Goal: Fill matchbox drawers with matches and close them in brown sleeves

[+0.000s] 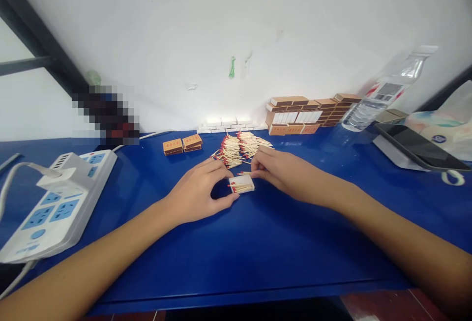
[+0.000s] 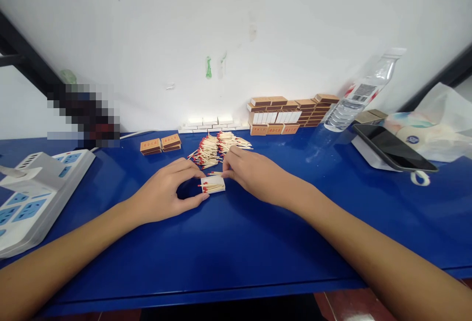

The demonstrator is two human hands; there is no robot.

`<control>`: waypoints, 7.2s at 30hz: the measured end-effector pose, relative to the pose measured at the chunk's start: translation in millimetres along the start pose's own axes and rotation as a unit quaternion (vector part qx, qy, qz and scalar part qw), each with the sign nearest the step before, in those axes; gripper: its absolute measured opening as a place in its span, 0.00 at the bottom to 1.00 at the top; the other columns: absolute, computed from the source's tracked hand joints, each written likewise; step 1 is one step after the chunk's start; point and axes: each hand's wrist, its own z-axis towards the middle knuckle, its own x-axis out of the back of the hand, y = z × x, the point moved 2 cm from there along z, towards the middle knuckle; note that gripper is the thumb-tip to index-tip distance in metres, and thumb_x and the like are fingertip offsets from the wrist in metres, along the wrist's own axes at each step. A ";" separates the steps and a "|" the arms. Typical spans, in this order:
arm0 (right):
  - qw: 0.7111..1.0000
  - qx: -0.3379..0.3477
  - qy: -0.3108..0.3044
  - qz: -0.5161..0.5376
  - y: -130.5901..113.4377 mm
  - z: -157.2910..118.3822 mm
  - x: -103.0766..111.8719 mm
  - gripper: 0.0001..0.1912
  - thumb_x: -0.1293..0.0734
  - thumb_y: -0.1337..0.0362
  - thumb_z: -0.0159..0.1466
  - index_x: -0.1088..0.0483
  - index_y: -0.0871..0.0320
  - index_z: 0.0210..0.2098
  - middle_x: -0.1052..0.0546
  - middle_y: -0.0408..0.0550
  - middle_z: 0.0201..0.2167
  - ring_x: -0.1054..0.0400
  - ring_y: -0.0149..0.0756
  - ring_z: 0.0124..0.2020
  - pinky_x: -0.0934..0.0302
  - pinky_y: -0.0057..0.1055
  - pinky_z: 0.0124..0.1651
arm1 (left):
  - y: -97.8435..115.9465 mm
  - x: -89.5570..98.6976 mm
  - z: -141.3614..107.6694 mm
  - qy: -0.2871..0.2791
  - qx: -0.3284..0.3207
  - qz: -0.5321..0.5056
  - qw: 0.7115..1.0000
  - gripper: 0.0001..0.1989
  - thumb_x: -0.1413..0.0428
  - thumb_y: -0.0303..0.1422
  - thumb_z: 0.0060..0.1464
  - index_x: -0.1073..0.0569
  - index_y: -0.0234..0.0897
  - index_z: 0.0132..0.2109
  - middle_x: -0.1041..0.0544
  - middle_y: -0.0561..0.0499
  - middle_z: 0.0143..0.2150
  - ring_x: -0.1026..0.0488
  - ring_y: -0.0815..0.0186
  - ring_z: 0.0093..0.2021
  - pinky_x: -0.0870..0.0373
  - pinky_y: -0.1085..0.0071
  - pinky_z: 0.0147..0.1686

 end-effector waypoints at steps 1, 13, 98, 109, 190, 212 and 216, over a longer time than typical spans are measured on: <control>1.000 0.013 -0.005 -0.004 -2.1 -0.5 -1.9 0.09 0.37 0.62 0.76 0.32 0.57 0.38 0.25 0.50 0.41 0.31 0.38 0.38 0.42 0.33 0.39 | 0.4 -0.1 0.0 -0.003 0.000 -0.001 1.000 0.13 0.37 0.39 0.62 0.22 0.36 0.48 0.20 0.44 0.45 0.23 0.55 0.46 0.23 0.56 0.47; 0.996 0.027 -0.039 0.080 -7.8 -2.1 -6.6 0.05 0.34 0.63 0.74 0.27 0.57 0.41 0.22 0.49 0.43 0.29 0.37 0.41 0.40 0.32 0.42 | 3.0 0.1 -0.5 -0.016 0.004 -0.007 1.000 0.14 0.37 0.39 0.62 0.22 0.36 0.50 0.21 0.44 0.45 0.24 0.56 0.46 0.23 0.55 0.47; 0.992 -0.023 0.125 -0.017 25.2 2.8 -8.7 0.07 0.37 0.66 0.75 0.27 0.57 0.42 0.26 0.49 0.40 0.32 0.37 0.37 0.42 0.33 0.40 | 3.1 0.9 -0.6 -0.008 -0.014 -0.018 1.000 0.13 0.37 0.39 0.63 0.22 0.36 0.49 0.20 0.44 0.46 0.23 0.55 0.47 0.23 0.55 0.48; 0.994 -0.081 0.063 -0.026 36.6 6.0 -10.7 0.10 0.32 0.58 0.72 0.31 0.56 0.37 0.25 0.49 0.40 0.32 0.38 0.36 0.42 0.34 0.38 | 3.4 1.6 -1.0 -0.001 -0.023 -0.014 1.000 0.14 0.37 0.40 0.63 0.22 0.34 0.48 0.19 0.44 0.45 0.23 0.55 0.46 0.23 0.55 0.47; 0.996 0.063 0.057 -0.006 -24.3 -0.6 -26.1 0.10 0.37 0.61 0.76 0.30 0.56 0.39 0.26 0.53 0.43 0.33 0.44 0.47 0.37 0.38 0.47 | 1.7 1.1 0.4 -0.016 -0.003 -0.020 1.000 0.10 0.37 0.39 0.63 0.22 0.39 0.47 0.20 0.46 0.43 0.23 0.56 0.45 0.23 0.57 0.46; 0.991 0.039 0.114 0.056 2.3 4.4 -6.5 0.08 0.37 0.63 0.75 0.32 0.55 0.38 0.27 0.53 0.42 0.35 0.45 0.47 0.38 0.41 0.51 | 5.5 6.2 1.4 0.023 -0.023 -0.005 0.999 0.10 0.36 0.38 0.60 0.23 0.36 0.42 0.20 0.46 0.39 0.26 0.58 0.41 0.26 0.59 0.43; 0.993 0.064 0.083 0.056 -7.3 0.6 -6.0 0.07 0.36 0.63 0.75 0.29 0.56 0.39 0.27 0.53 0.42 0.34 0.44 0.46 0.38 0.40 0.50 | 3.8 6.4 1.2 0.029 -0.014 0.016 0.999 0.11 0.36 0.40 0.61 0.23 0.37 0.42 0.20 0.47 0.39 0.26 0.58 0.41 0.27 0.59 0.43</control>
